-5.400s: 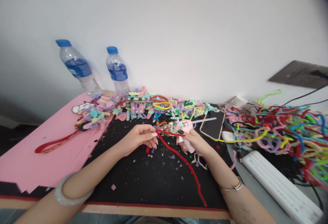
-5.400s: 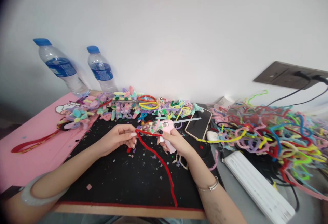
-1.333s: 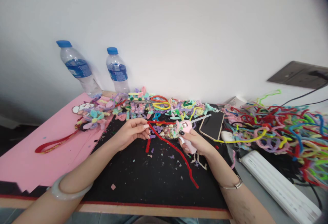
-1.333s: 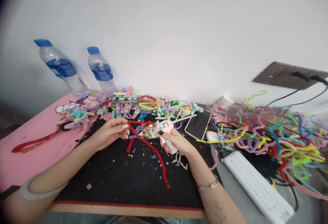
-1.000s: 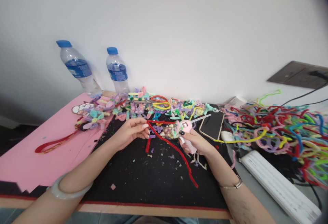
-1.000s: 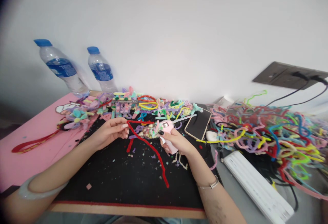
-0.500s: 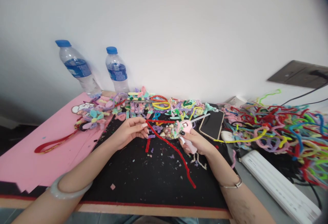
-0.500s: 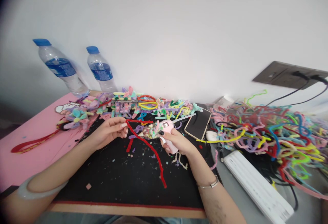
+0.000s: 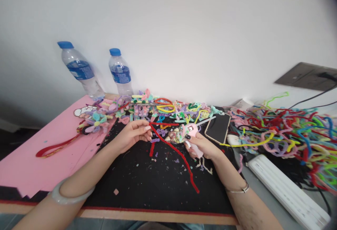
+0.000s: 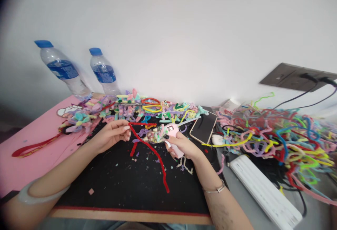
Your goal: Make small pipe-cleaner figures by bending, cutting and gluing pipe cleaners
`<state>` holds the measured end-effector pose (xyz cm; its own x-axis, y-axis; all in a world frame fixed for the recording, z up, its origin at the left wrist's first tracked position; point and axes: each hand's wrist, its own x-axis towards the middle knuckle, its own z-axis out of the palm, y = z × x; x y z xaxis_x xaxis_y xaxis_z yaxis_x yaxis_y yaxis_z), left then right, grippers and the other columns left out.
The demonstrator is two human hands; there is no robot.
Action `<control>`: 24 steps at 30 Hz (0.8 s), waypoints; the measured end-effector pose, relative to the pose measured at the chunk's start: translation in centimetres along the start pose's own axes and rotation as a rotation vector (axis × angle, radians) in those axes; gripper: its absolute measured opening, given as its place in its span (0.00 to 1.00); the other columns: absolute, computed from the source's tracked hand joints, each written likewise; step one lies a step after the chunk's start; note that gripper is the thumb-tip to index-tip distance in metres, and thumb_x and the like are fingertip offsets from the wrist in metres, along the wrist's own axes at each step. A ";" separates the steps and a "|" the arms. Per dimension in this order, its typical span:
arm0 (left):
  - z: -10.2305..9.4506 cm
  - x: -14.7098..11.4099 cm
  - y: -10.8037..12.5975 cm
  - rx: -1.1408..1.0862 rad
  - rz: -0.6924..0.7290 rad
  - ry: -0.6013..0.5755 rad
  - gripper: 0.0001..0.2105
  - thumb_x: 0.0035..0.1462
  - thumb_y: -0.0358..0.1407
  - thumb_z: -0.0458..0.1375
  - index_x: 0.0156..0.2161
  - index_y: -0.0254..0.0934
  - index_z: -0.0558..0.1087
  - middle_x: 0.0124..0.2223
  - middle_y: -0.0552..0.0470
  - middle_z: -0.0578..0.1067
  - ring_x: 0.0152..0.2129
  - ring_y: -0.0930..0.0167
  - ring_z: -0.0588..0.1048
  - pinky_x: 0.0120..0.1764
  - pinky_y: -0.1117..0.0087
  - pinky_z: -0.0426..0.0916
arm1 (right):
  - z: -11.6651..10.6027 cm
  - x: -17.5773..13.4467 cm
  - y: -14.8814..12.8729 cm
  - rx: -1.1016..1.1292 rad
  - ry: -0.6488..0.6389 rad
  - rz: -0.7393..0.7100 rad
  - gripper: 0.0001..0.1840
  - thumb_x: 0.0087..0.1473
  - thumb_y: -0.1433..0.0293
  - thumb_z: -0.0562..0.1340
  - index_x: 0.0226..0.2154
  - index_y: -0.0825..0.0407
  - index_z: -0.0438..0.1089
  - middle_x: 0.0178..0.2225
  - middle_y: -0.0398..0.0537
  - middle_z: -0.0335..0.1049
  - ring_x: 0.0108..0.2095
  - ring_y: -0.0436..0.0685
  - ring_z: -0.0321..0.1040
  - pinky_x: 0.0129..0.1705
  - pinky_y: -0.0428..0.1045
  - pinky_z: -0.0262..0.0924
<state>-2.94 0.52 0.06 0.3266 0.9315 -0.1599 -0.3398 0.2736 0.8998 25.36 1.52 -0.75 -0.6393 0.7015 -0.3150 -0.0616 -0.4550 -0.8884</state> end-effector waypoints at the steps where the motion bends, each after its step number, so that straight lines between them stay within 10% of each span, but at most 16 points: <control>1: 0.0 0.0 0.0 -0.002 0.002 -0.004 0.05 0.49 0.32 0.62 0.31 0.33 0.70 0.26 0.54 0.76 0.21 0.76 0.75 0.25 0.79 0.69 | 0.0 0.0 0.0 -0.002 -0.001 0.002 0.19 0.49 0.58 0.62 0.21 0.56 0.62 0.13 0.37 0.57 0.12 0.44 0.54 0.14 0.41 0.53; 24: -0.3 0.0 0.3 0.001 0.020 -0.012 0.05 0.50 0.33 0.62 0.31 0.33 0.71 0.26 0.54 0.75 0.21 0.76 0.75 0.27 0.78 0.70 | -0.2 -0.2 -0.4 -0.023 0.012 0.019 0.20 0.46 0.56 0.63 0.21 0.56 0.61 0.13 0.37 0.58 0.12 0.44 0.54 0.13 0.41 0.54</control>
<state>-3.34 0.69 0.21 0.3300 0.9339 -0.1371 -0.3453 0.2547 0.9033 25.67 1.62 -0.39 -0.6311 0.6992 -0.3360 -0.0312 -0.4557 -0.8896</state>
